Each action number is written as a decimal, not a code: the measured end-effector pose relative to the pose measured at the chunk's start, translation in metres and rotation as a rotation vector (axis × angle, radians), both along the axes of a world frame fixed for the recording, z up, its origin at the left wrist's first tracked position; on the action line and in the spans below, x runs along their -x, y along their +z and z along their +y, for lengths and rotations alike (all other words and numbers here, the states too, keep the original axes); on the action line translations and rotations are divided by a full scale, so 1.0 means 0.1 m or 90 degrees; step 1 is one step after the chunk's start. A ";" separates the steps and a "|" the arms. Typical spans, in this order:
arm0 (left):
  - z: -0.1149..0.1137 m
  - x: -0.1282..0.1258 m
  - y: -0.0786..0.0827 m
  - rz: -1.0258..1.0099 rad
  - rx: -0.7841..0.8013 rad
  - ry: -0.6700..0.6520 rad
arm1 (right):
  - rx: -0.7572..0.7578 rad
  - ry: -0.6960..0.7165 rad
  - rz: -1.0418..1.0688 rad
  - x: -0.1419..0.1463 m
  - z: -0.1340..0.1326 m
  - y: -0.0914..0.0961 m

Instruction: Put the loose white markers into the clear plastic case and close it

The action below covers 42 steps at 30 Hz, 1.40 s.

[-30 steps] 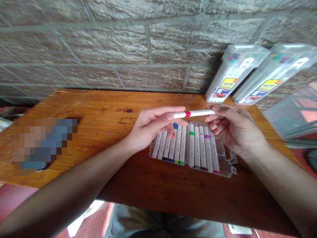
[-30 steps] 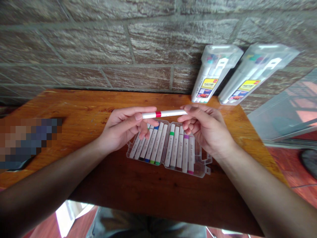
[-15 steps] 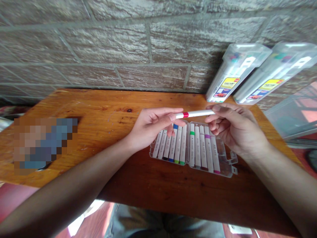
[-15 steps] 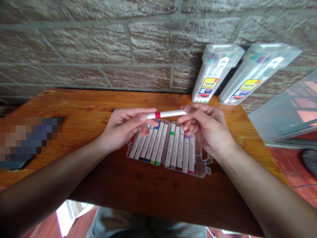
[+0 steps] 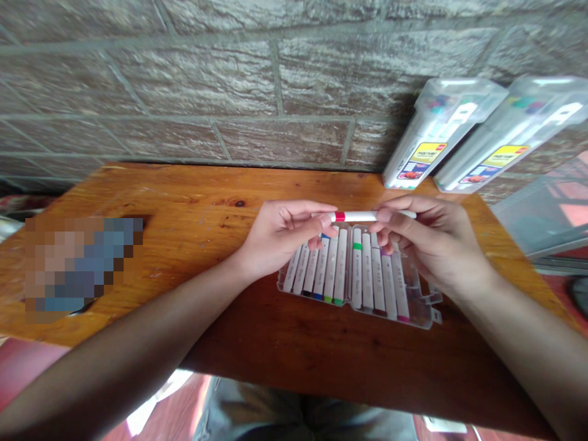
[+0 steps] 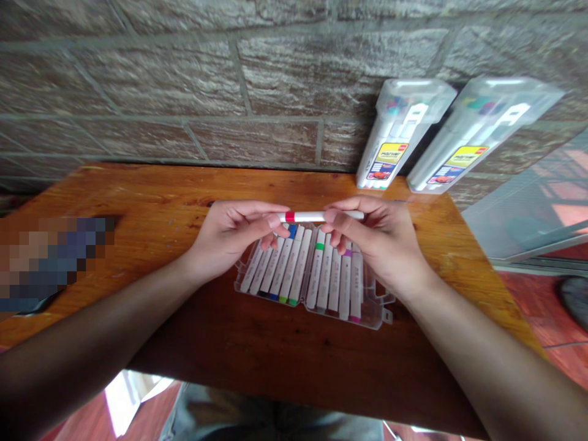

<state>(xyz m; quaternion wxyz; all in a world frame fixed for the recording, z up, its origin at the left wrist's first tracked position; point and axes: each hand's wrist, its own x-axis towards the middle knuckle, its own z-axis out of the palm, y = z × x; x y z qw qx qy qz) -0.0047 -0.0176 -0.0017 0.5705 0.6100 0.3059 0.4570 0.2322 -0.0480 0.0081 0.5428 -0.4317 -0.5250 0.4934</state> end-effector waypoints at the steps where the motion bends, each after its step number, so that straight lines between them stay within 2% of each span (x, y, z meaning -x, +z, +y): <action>1: 0.00 0.00 0.00 0.007 -0.001 -0.001 | -0.018 0.001 -0.032 0.00 0.00 -0.02; 9: -0.03 0.00 -0.02 0.035 -0.009 -0.011 | -0.146 -0.066 -0.243 0.05 -0.08 -0.01; 20: -0.12 -0.05 -0.10 0.107 -0.108 -0.039 | -0.272 -0.048 -0.381 0.05 -0.15 -0.10; 34: -0.18 -0.03 -0.12 0.140 -0.228 -0.054 | -0.290 -0.049 -0.432 0.02 -0.12 -0.16; 42: -0.17 -0.06 -0.10 0.156 -0.229 -0.023 | -0.308 -0.032 -0.438 0.04 -0.12 -0.11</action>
